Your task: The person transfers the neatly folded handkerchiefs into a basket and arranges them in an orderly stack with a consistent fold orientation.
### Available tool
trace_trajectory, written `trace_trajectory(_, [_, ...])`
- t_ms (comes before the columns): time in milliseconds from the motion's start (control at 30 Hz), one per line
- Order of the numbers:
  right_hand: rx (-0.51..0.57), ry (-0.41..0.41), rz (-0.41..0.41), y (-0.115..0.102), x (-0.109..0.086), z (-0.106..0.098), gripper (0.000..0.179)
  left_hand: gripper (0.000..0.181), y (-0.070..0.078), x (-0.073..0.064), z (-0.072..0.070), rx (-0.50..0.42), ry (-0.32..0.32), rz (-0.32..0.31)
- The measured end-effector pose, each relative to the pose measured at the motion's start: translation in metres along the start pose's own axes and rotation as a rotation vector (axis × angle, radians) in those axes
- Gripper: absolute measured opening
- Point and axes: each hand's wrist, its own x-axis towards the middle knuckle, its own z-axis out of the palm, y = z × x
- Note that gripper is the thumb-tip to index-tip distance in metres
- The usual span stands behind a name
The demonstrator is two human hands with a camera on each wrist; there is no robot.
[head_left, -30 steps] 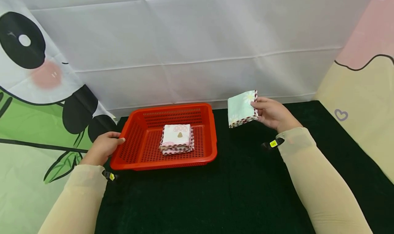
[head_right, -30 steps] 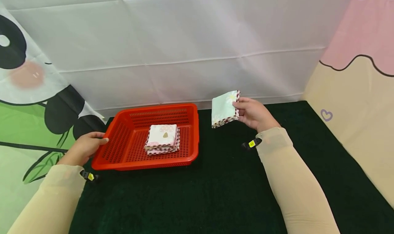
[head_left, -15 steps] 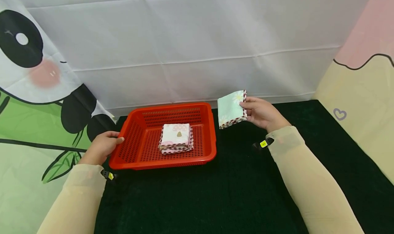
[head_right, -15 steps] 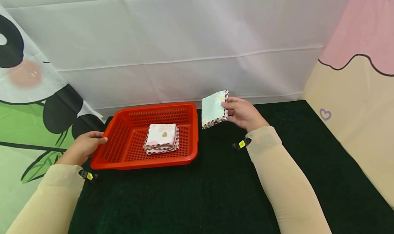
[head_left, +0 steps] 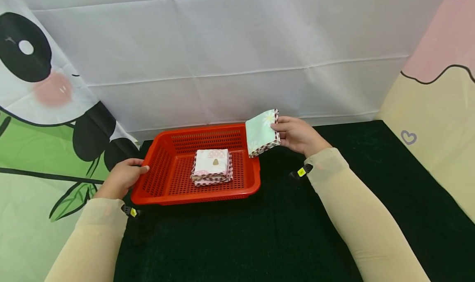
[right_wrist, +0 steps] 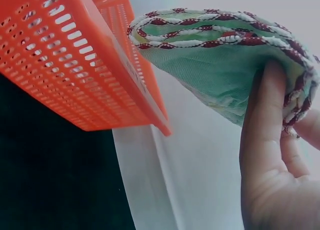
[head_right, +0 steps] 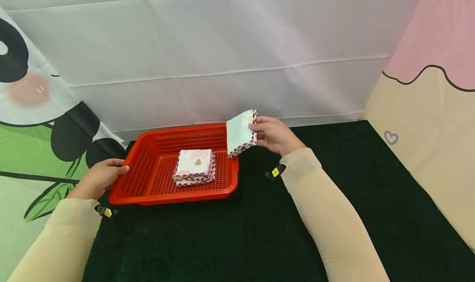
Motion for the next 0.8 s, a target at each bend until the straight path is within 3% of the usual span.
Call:
trace_trajectory(433, [-0.073,0.032,0.012,-0.006,0.019,0.043,0.032,0.053,0.004,0.000,-0.003,0.004,-0.001,-0.001])
trace_trajectory(800, [-0.107,0.049,0.029,0.007,0.033,0.076,0.030,0.053,0.000,0.000,-0.002,0.002,-0.004,0.000])
